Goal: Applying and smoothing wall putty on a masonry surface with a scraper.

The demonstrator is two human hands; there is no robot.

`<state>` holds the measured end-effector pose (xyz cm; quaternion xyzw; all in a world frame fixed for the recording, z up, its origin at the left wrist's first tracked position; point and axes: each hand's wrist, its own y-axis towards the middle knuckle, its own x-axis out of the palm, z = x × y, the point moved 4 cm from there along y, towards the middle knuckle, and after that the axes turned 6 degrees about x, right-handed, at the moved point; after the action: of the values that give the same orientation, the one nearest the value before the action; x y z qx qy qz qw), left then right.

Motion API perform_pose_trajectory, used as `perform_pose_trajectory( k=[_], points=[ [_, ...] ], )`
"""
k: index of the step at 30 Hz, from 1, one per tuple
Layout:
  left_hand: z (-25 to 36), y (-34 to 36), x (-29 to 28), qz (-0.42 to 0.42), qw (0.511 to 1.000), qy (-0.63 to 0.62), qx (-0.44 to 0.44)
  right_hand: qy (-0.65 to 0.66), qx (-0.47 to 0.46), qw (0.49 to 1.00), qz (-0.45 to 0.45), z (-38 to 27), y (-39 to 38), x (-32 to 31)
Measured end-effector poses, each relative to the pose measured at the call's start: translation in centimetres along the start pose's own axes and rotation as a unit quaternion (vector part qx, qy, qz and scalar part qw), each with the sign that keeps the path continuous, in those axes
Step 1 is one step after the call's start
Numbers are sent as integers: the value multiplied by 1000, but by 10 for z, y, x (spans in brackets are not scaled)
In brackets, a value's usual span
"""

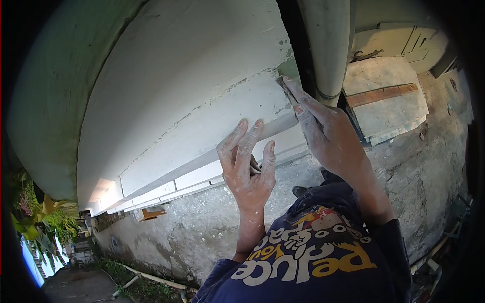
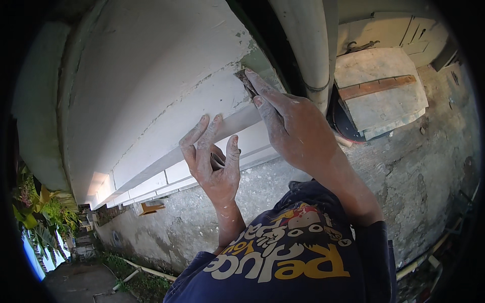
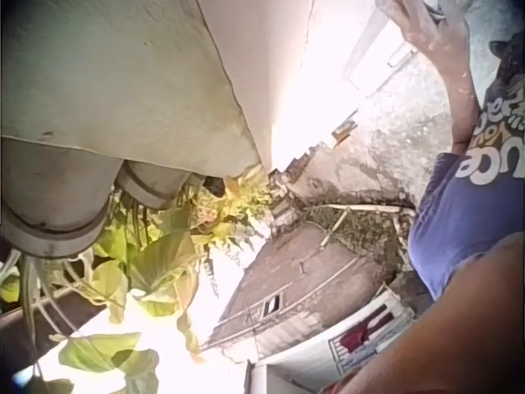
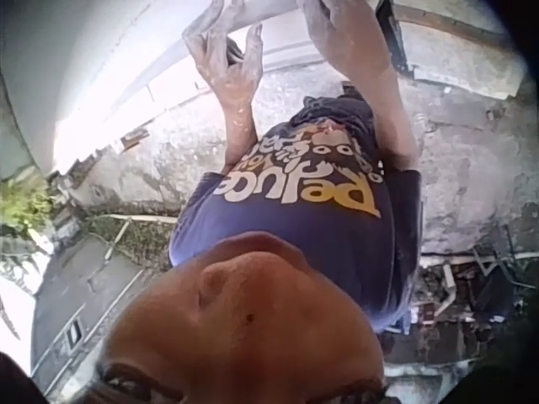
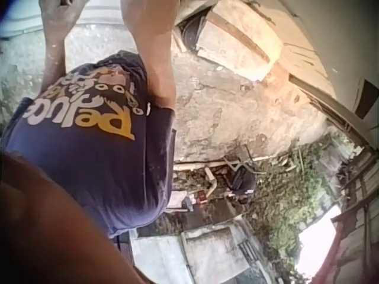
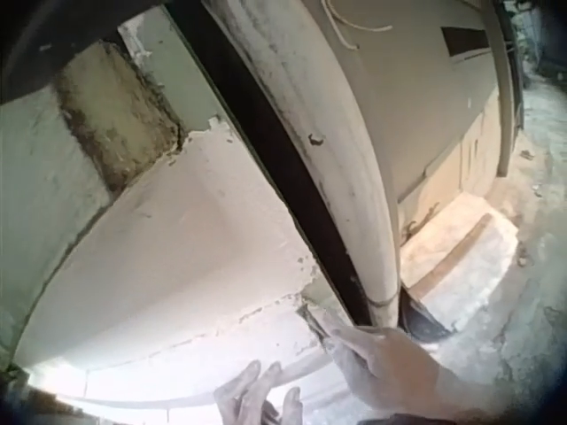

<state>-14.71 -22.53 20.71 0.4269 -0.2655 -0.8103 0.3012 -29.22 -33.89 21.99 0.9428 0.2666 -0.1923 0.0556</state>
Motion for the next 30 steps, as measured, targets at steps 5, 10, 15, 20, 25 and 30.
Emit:
perform_pose_trajectory(
  k=[5, 10, 15, 20, 25, 30],
  points=[
    [-6, -4, 0, -1, 1000, -19, 21, 32, -114, 989, 89, 20, 1, 9],
    [-5, -3, -2, -16, 1000, -25, 3, 17, -232, 945, 232, 43, 21, 9],
    [-7, 1, 1, 4, 997, 21, 76, -19, -239, 933, 268, 60, 50, 16],
    [-6, -3, 3, 18, 998, 32, 56, 34, -297, 928, 221, 64, 68, 9],
    [-3, -3, 8, 49, 997, 54, 41, 56, -358, 910, 201, 63, 79, 0],
    [0, -7, 12, 84, 993, 74, 40, 58, -387, 906, 165, 51, 79, -15]
  ],
)
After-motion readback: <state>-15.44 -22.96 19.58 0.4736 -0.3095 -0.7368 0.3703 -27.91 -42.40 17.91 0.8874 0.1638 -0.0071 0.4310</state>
